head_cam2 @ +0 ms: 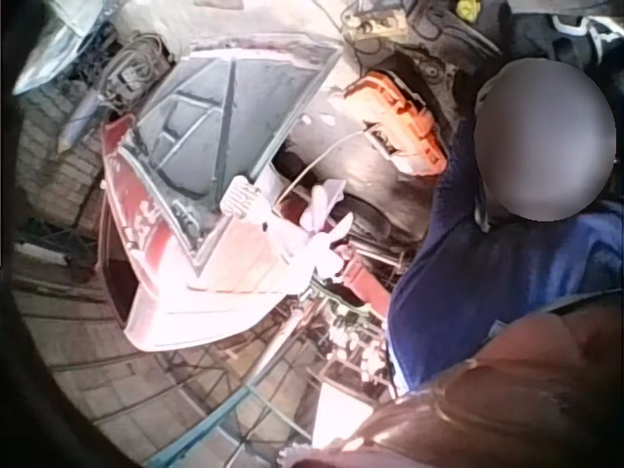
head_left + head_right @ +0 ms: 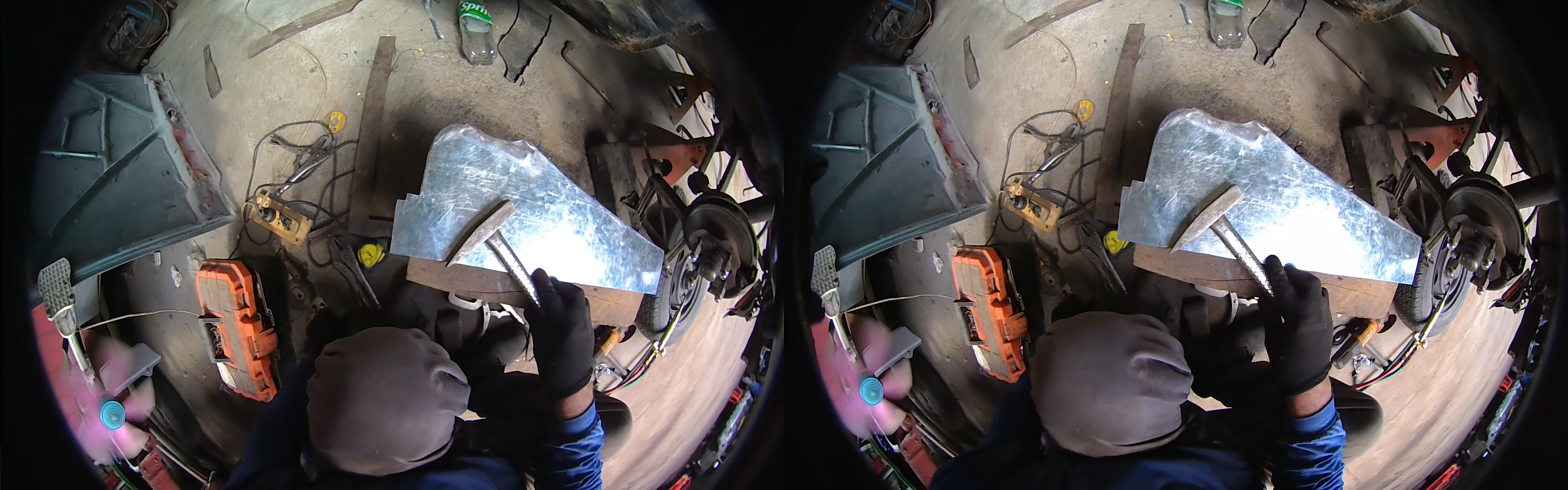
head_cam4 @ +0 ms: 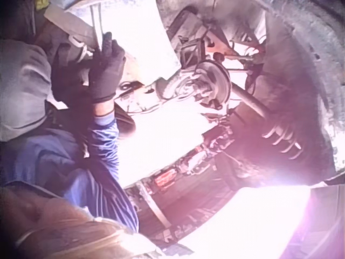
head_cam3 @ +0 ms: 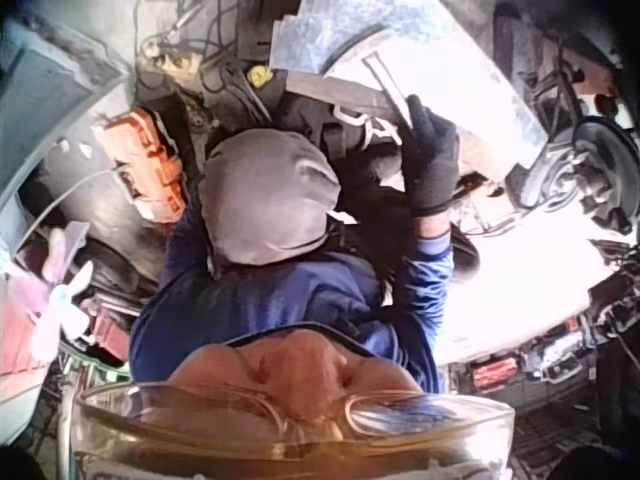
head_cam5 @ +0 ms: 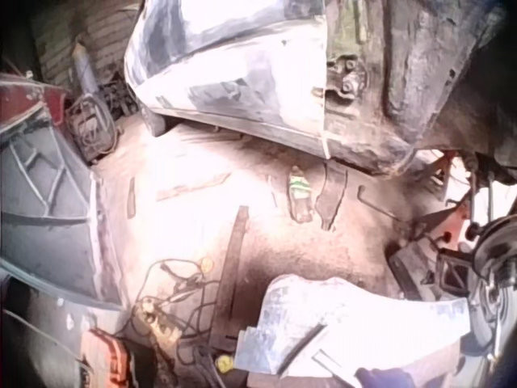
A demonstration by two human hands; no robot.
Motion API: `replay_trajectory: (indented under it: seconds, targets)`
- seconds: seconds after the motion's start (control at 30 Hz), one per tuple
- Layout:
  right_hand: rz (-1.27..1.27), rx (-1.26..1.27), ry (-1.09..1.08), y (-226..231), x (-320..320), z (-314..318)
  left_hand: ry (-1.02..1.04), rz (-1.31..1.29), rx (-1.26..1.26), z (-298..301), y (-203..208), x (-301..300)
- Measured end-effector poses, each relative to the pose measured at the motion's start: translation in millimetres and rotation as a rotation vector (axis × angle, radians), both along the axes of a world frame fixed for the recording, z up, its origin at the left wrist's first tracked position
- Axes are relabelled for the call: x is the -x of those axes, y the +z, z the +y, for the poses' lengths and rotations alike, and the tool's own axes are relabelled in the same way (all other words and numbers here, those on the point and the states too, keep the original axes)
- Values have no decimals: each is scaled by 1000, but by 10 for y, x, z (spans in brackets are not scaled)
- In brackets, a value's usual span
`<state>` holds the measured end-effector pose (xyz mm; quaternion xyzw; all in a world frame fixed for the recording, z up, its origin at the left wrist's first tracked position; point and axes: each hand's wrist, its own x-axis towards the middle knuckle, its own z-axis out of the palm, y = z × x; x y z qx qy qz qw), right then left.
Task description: The person sits on the floor and uses a hammer and metal file to shape a sheet of metal resting on a wooden block. They repeatedly strike and file the metal to refine its edges and surface.
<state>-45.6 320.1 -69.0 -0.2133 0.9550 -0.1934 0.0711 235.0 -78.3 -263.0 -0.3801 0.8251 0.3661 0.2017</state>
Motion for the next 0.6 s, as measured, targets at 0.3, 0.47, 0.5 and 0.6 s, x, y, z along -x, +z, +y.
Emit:
replay_trajectory:
  seconds: [0.3,0.47,0.5,0.6]
  targets:
    - [-9,47,12,-46,-45,8,273,832,-638,177,1667,2135]
    - [2,14,6,-88,-86,14,-197,782,-610,202,1986,3080]
    - [-1,1,3,-93,-86,17,-252,763,-608,216,1961,3178]
    - [4,-8,23,-101,-71,35,-378,764,-504,257,1830,3294]
